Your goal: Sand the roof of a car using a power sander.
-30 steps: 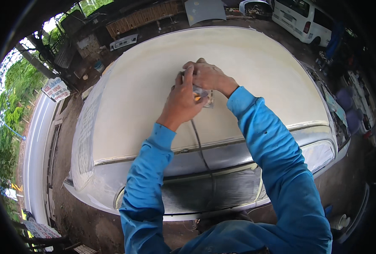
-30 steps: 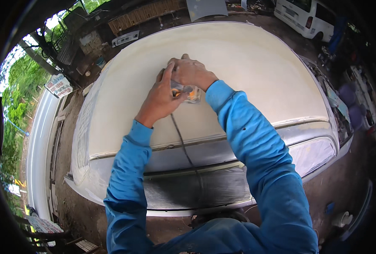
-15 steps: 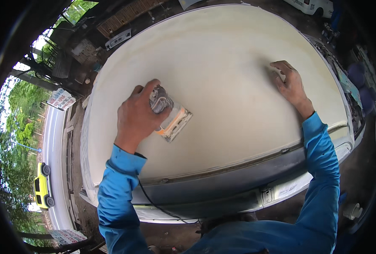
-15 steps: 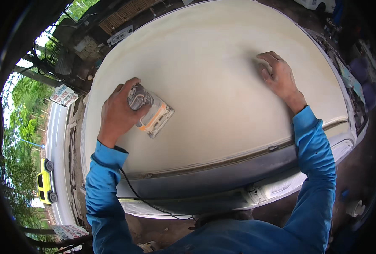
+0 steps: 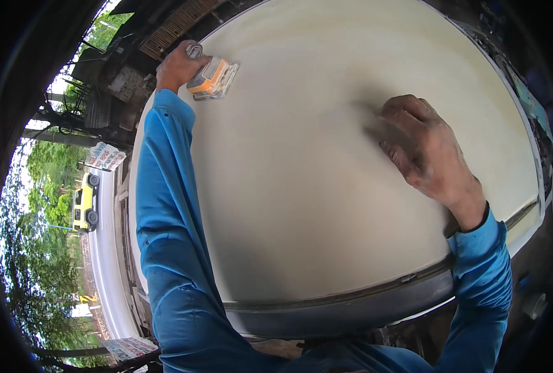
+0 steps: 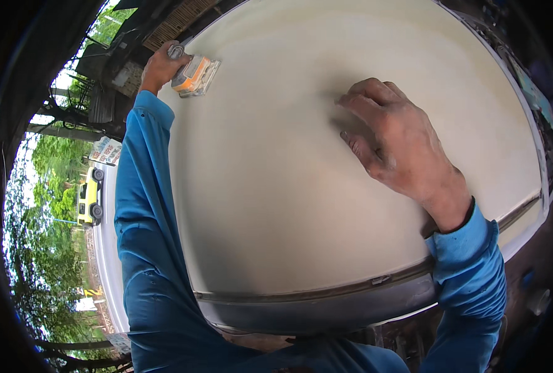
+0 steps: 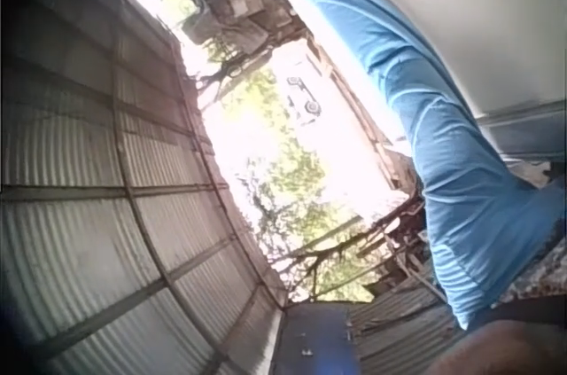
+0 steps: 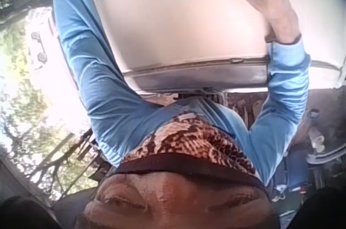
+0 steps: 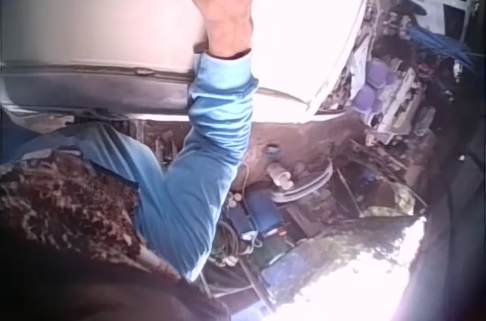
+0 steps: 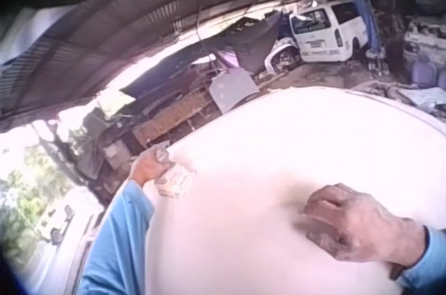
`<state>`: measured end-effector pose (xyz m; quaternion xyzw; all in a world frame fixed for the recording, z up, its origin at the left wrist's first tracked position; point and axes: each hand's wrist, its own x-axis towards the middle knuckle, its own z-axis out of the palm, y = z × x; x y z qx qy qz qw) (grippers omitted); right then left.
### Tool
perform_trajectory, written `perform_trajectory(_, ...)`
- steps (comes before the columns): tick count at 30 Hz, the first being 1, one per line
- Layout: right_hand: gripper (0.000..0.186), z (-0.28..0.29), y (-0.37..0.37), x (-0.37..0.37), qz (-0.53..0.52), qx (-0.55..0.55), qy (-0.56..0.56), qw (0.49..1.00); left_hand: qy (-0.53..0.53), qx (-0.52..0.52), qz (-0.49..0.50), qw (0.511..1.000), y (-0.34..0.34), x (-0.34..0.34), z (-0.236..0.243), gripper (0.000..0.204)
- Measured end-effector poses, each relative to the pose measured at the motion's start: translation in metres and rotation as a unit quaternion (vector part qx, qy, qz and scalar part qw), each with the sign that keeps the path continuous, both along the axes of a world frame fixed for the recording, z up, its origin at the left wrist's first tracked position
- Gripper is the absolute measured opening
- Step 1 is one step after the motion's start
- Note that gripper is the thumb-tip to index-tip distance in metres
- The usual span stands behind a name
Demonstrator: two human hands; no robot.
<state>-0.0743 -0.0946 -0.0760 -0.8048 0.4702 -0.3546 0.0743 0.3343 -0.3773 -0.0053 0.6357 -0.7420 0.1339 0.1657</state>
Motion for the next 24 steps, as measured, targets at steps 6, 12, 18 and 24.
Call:
perform_trajectory(6,0.038,-0.007,-0.004,-0.006,0.004,-0.010,-0.009,1.000,0.056,0.033,-0.061,0.996,0.062,0.011,0.004,0.061)
perform_trajectory(12,0.038,-0.008,-0.001,0.000,0.016,0.006,0.001,1.000,0.093,0.057,-0.143,0.984,0.257,0.007,0.009,0.059)
perform_trajectory(18,0.036,-0.013,-0.001,-0.002,0.027,-0.001,0.006,1.000,0.048,0.074,-0.161,0.983,0.411,0.011,0.015,0.065)
perform_trajectory(24,0.040,-0.019,-0.002,0.000,0.042,-0.045,-0.001,0.998,0.030,0.098,-0.163,0.981,0.401,0.017,0.018,0.064)
